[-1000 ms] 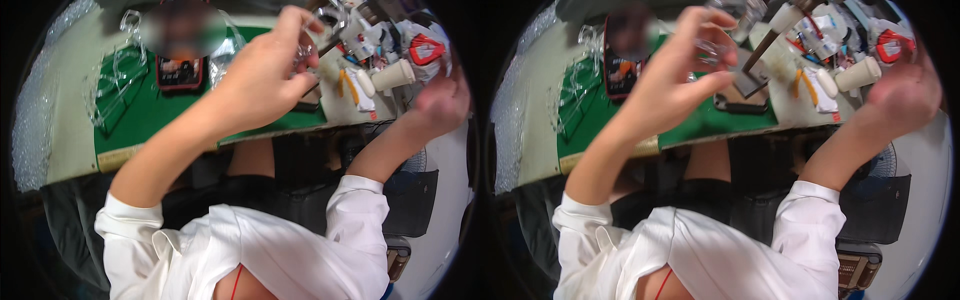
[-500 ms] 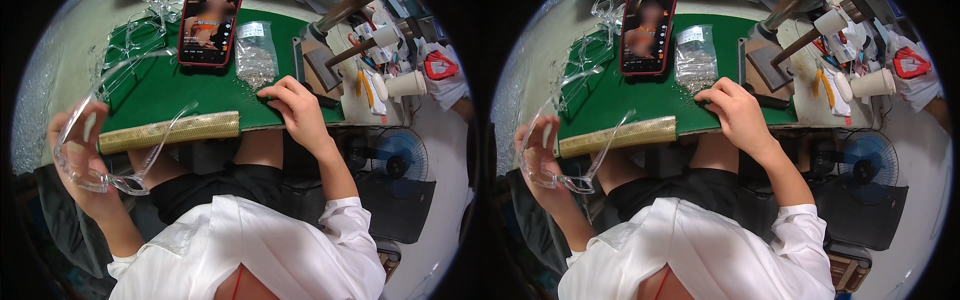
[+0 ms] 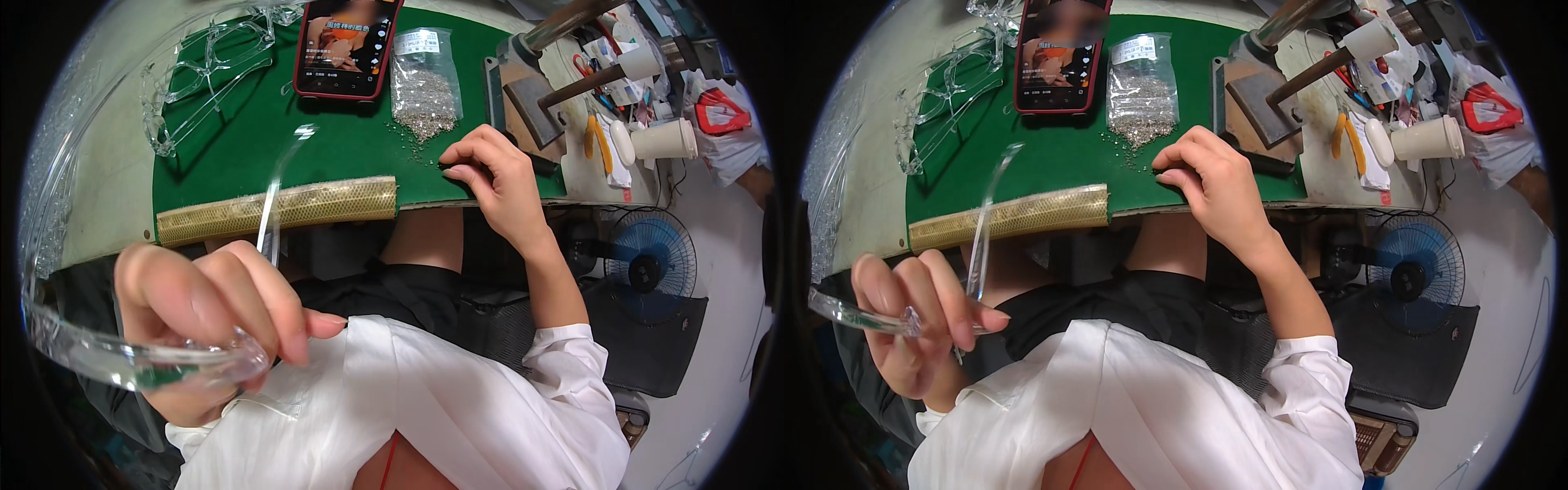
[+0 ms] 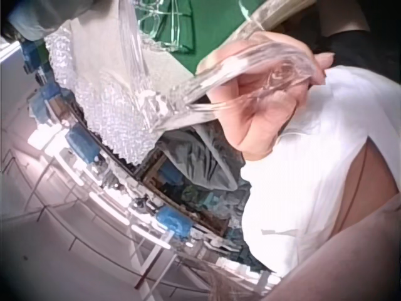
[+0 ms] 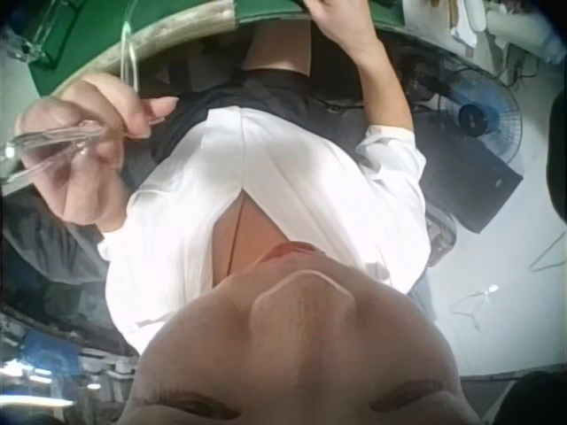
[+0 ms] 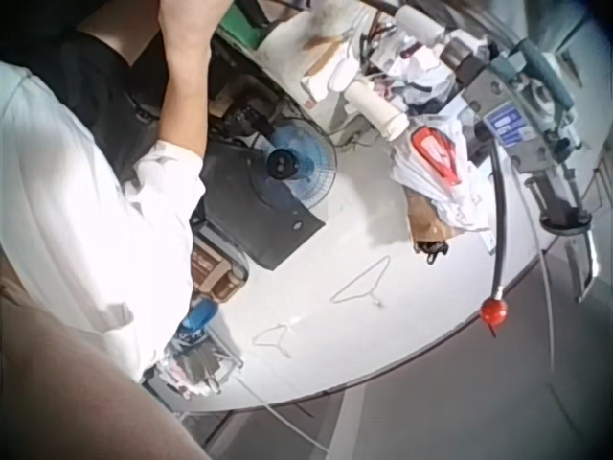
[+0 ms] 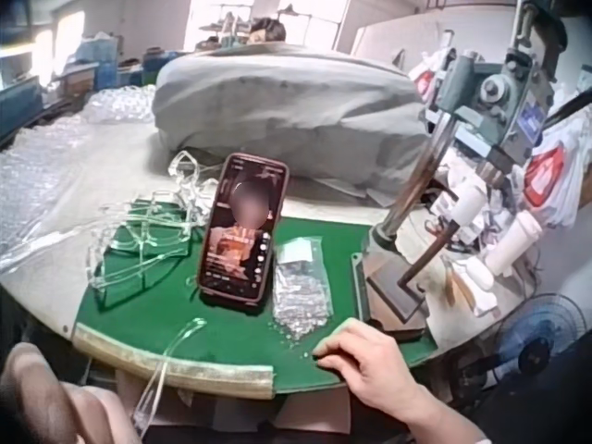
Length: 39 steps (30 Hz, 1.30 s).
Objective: The person assembles clear eyeglass frames by hand, inserting small metal components into the frame arms and repeatedly checking the fit. The person handles multiple frames one at a time, placing completed units on the green mat.
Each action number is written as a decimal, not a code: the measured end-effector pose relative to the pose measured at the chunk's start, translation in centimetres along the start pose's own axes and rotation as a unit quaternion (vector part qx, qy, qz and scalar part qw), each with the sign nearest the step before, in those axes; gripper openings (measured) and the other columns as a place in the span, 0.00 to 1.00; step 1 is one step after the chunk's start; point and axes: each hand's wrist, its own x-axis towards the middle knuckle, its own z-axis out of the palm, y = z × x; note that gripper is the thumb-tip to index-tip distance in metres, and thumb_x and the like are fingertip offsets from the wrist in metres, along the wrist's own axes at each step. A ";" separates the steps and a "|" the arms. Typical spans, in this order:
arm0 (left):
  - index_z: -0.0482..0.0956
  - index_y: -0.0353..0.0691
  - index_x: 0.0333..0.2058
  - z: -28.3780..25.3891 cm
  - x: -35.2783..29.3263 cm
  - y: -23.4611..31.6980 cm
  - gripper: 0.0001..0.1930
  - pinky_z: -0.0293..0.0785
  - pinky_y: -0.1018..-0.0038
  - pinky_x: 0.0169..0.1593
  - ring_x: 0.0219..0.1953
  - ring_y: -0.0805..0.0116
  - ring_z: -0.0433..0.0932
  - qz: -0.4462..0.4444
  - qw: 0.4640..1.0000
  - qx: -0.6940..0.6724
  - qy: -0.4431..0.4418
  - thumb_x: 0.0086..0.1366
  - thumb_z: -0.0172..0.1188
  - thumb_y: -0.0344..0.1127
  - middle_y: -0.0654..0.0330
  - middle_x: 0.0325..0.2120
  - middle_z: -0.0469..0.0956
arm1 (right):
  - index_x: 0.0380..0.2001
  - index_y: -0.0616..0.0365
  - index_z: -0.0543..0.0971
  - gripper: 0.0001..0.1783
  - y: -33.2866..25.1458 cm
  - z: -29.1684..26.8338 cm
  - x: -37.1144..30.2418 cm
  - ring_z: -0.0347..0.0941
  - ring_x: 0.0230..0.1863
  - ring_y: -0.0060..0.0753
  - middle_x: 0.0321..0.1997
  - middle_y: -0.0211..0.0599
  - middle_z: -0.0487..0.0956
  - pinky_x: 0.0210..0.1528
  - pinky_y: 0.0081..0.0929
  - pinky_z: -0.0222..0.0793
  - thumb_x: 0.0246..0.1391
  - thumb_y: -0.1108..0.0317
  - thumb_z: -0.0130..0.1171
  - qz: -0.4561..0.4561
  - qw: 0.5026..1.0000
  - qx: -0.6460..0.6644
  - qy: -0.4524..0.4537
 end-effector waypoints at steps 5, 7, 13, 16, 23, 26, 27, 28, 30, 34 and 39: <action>0.67 0.30 0.52 -1.3 1.0 -2.1 0.17 0.78 0.62 0.43 0.33 0.63 0.73 0.098 0.951 0.293 -0.018 0.69 0.50 0.34 0.52 0.28 0.72 | 0.27 0.63 0.78 0.06 0.4 0.4 -0.5 0.73 0.27 0.35 0.28 0.36 0.74 0.30 0.29 0.68 0.43 0.79 0.65 0.000 0.999 -0.035 0.018; 0.68 0.30 0.52 -1.8 1.2 -2.0 0.16 0.76 0.60 0.45 0.35 0.61 0.73 0.128 0.920 0.369 -0.035 0.69 0.49 0.32 0.49 0.32 0.73 | 0.26 0.63 0.77 0.06 0.3 0.5 -0.4 0.73 0.27 0.36 0.27 0.36 0.74 0.29 0.30 0.68 0.42 0.78 0.65 -0.007 0.999 -0.037 0.022; 0.68 0.29 0.50 -1.3 0.6 -2.9 0.15 0.72 0.57 0.50 0.39 0.60 0.73 0.115 0.949 0.291 0.043 0.68 0.49 0.30 0.46 0.40 0.71 | 0.25 0.61 0.75 0.07 -0.1 1.1 -0.1 0.72 0.30 0.41 0.26 0.36 0.72 0.32 0.34 0.67 0.44 0.75 0.65 -0.031 0.995 -0.093 0.033; 0.68 0.29 0.51 -1.5 0.5 -3.4 0.16 0.72 0.57 0.50 0.39 0.59 0.73 0.111 0.949 0.291 0.047 0.68 0.50 0.30 0.45 0.41 0.71 | 0.25 0.61 0.74 0.07 -0.4 1.5 -0.3 0.71 0.32 0.41 0.27 0.36 0.72 0.32 0.36 0.67 0.45 0.75 0.64 -0.038 0.989 -0.137 0.043; 0.70 0.27 0.50 -2.0 0.9 -4.1 0.15 0.73 0.60 0.47 0.39 0.56 0.75 0.157 0.934 0.320 0.020 0.65 0.50 0.25 0.44 0.42 0.73 | 0.25 0.59 0.72 0.07 -1.3 2.3 -0.5 0.70 0.32 0.40 0.28 0.35 0.70 0.33 0.36 0.67 0.47 0.74 0.62 -0.028 0.968 -0.241 0.064; 0.75 0.28 0.44 -2.0 1.6 -5.0 0.17 0.75 0.64 0.41 0.36 0.52 0.78 0.213 0.917 0.333 0.050 0.53 0.53 0.16 0.46 0.38 0.80 | 0.24 0.59 0.72 0.08 -1.3 2.5 -0.4 0.71 0.32 0.39 0.28 0.35 0.70 0.33 0.35 0.67 0.48 0.72 0.61 -0.021 0.965 -0.255 0.064; 0.76 0.30 0.44 -1.9 1.7 -4.6 0.21 0.75 0.64 0.40 0.36 0.54 0.78 0.196 0.899 0.390 0.036 0.47 0.54 0.15 0.47 0.37 0.80 | 0.24 0.59 0.71 0.08 -1.3 2.4 -0.4 0.71 0.32 0.39 0.28 0.35 0.70 0.33 0.35 0.67 0.48 0.72 0.61 -0.027 0.966 -0.251 0.057; 0.76 0.31 0.44 -1.9 1.9 -5.0 0.23 0.74 0.64 0.40 0.36 0.54 0.78 0.213 0.899 0.383 0.021 0.44 0.54 0.16 0.48 0.37 0.81 | 0.25 0.59 0.71 0.07 -1.2 2.2 -0.4 0.71 0.32 0.39 0.27 0.35 0.70 0.33 0.35 0.67 0.48 0.72 0.61 -0.033 0.967 -0.248 0.051; 0.78 0.32 0.41 -1.5 3.2 -5.2 0.23 0.74 0.65 0.39 0.34 0.55 0.78 0.254 0.882 0.396 -0.021 0.40 0.54 0.16 0.51 0.34 0.81 | 0.25 0.58 0.71 0.07 -0.8 1.9 -0.3 0.71 0.32 0.41 0.27 0.35 0.70 0.34 0.35 0.66 0.49 0.71 0.60 -0.047 0.971 -0.229 0.041; 0.80 0.34 0.35 0.3 5.1 -7.1 0.17 0.74 0.66 0.37 0.32 0.55 0.78 0.258 0.889 0.377 -0.041 0.41 0.60 0.19 0.55 0.30 0.80 | 0.25 0.61 0.71 0.06 -0.6 0.5 -0.2 0.69 0.31 0.44 0.29 0.39 0.71 0.35 0.34 0.65 0.51 0.73 0.57 -0.058 0.984 -0.167 0.032; 0.79 0.33 0.37 2.5 6.7 -9.6 0.13 0.74 0.68 0.38 0.34 0.54 0.79 0.202 0.926 0.302 -0.099 0.50 0.57 0.18 0.53 0.33 0.82 | 0.26 0.61 0.71 0.11 -4.8 -5.0 1.4 0.64 0.29 0.25 0.28 0.33 0.69 0.33 0.19 0.60 0.58 0.66 0.56 -0.162 0.969 0.155 0.106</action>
